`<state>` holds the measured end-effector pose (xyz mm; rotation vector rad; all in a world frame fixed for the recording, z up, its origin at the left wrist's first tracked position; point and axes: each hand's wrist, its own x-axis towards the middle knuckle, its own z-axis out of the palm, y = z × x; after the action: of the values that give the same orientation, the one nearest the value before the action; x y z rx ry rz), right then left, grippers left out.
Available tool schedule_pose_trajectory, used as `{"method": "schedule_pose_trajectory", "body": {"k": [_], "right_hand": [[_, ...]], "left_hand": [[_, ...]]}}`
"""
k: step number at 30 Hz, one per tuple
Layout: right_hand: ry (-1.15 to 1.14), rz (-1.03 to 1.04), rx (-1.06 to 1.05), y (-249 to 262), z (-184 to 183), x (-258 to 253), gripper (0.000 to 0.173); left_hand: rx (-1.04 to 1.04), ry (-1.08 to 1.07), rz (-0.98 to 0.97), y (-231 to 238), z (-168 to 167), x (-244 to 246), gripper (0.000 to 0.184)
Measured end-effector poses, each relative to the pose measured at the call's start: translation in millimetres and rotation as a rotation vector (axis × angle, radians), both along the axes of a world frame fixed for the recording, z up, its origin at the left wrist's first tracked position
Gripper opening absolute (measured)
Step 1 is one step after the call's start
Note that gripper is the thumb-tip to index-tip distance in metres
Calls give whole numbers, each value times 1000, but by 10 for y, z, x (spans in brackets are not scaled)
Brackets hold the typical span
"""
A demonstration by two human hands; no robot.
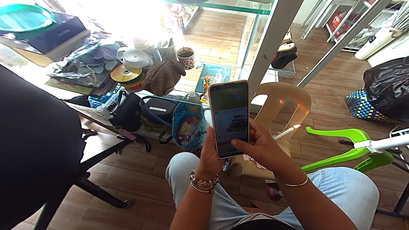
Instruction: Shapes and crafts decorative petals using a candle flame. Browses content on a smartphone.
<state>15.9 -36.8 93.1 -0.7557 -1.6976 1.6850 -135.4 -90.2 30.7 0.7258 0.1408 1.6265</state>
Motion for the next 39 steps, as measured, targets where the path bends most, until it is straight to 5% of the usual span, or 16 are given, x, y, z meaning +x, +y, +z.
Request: {"method": "schedule_pose_trajectory", "body": {"k": [4,8,17,39], "right_hand": [[0,-3,-5,0,-3,-2,34],[31,8,30,13,-38,11,16],[8,16,10,-9,-3,9,36],[2,10,-11,-22,12,9,41]], "left_hand": [[6,5,9,-1,-3,4,50],[13,1,-2,0,-4,-5,51],[18,-3,-9,-6,-11,-11,51],[-9,12,16,-13,-6,0,51]]}}
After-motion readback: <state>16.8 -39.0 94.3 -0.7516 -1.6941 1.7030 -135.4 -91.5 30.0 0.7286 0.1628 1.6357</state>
